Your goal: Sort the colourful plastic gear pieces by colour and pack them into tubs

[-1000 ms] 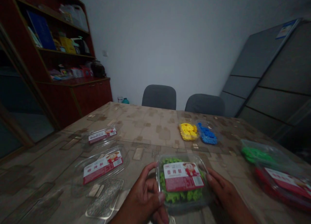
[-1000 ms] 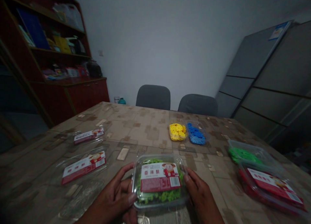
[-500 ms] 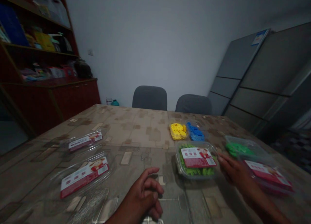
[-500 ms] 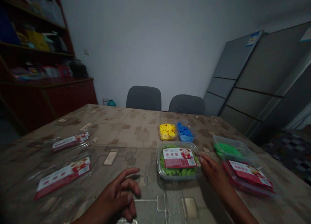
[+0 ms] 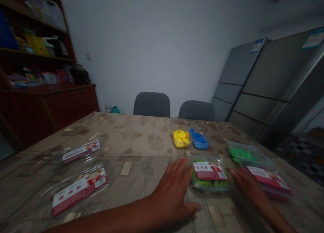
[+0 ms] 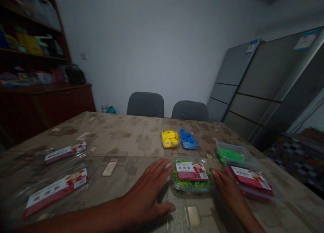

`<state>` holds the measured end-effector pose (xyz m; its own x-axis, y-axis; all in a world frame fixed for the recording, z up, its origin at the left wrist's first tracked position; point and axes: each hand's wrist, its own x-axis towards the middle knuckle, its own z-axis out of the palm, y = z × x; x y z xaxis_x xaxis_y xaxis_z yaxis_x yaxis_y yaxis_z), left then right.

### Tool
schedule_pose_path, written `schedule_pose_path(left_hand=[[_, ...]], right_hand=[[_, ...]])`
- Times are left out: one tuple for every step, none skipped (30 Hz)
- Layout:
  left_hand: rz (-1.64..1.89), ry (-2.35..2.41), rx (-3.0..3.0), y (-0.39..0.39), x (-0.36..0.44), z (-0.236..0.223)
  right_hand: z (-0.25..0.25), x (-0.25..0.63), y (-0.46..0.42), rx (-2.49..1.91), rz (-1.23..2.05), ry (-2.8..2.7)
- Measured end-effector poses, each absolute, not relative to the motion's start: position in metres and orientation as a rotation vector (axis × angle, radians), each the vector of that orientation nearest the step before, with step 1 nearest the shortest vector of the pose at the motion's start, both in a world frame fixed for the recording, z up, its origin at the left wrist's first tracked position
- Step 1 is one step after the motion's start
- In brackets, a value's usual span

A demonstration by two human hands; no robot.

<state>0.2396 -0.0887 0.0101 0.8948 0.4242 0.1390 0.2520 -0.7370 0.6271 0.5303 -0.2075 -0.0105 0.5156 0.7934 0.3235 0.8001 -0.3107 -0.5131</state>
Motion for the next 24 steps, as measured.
schedule_pose_path(left_hand=[[0.301, 0.452, 2.518, -0.086, 0.253, 0.017], [0.267, 0.45, 2.592, -0.084, 0.265, 0.022], [0.232, 0.459, 2.654, -0.083, 0.277, 0.025], [0.205, 0.479, 2.705, -0.082, 0.287, 0.026], [0.184, 0.504, 2.749, -0.08, 0.296, 0.026], [0.166, 0.526, 2.784, -0.079, 0.302, 0.026], [0.149, 0.542, 2.812, -0.078, 0.306, 0.025], [0.133, 0.552, 2.835, -0.077, 0.309, 0.025], [0.119, 0.555, 2.852, -0.076, 0.31, 0.025], [0.112, 0.557, 2.863, -0.075, 0.31, 0.026], [0.118, 0.561, 2.872, -0.074, 0.31, 0.027], [0.134, 0.566, 2.875, -0.072, 0.31, 0.027], [0.168, 0.574, 2.874, -0.071, 0.311, 0.028], [0.209, 0.583, 2.868, -0.069, 0.312, 0.028], [0.25, 0.595, 2.86, -0.068, 0.314, 0.028], [0.282, 0.605, 2.853, -0.066, 0.317, 0.028], [0.307, 0.613, 2.848, -0.064, 0.32, 0.028], [0.329, 0.617, 2.846, -0.063, 0.325, 0.027], [0.349, 0.618, 2.848, -0.062, 0.33, 0.027], [0.365, 0.614, 2.851, -0.061, 0.335, 0.028], [0.379, 0.608, 2.854, -0.06, 0.341, 0.028], [0.392, 0.601, 2.856, -0.06, 0.348, 0.028], [0.4, 0.591, 2.859, -0.06, 0.354, 0.027], [0.403, 0.577, 2.861, -0.06, 0.36, 0.026]], right_hand=[[-0.009, 0.527, -0.209, -2.202, -0.087, -1.324], [-0.007, 0.523, -0.211, -2.277, -0.18, -1.347], [-0.004, 0.518, -0.212, -2.329, -0.273, -1.378], [0.0, 0.514, -0.212, -2.339, -0.361, -1.444], [0.005, 0.509, -0.212, -2.312, -0.407, -1.557], [0.01, 0.504, -0.211, -2.261, -0.393, -1.702], [0.015, 0.5, -0.209, -2.209, -0.325, -1.851], [0.018, 0.497, -0.206, -2.176, -0.223, -1.973], [0.021, 0.495, -0.203, -2.166, -0.117, -2.056], [0.022, 0.494, -0.199, -2.169, -0.031, -2.103], [0.021, 0.494, -0.196, -2.167, 0.025, -2.13], [0.019, 0.494, -0.192, -2.149, 0.051, -2.14], [0.017, 0.495, -0.189, -2.118, 0.055, -2.133], [0.013, 0.497, -0.186, -2.079, 0.052, -2.112], [0.01, 0.499, -0.185, -2.044, 0.045, -2.081], [0.007, 0.502, -0.184, -2.02, 0.036, -2.05], [0.004, 0.505, -0.184, -2.007, 0.02, -2.025], [0.003, 0.51, -0.184, -1.999, -0.009, -2.014], [0.002, 0.515, -0.185, -1.991, -0.049, -2.018], [0.001, 0.521, -0.186, -1.983, -0.098, -2.029], [0.0, 0.528, -0.187, -1.975, -0.154, -2.037], [0.0, 0.535, -0.188, -1.972, -0.209, -2.04], [-0.002, 0.543, -0.19, -1.977, -0.262, -2.038], [-0.004, 0.55, -0.191, -1.993, -0.312, -2.031]])
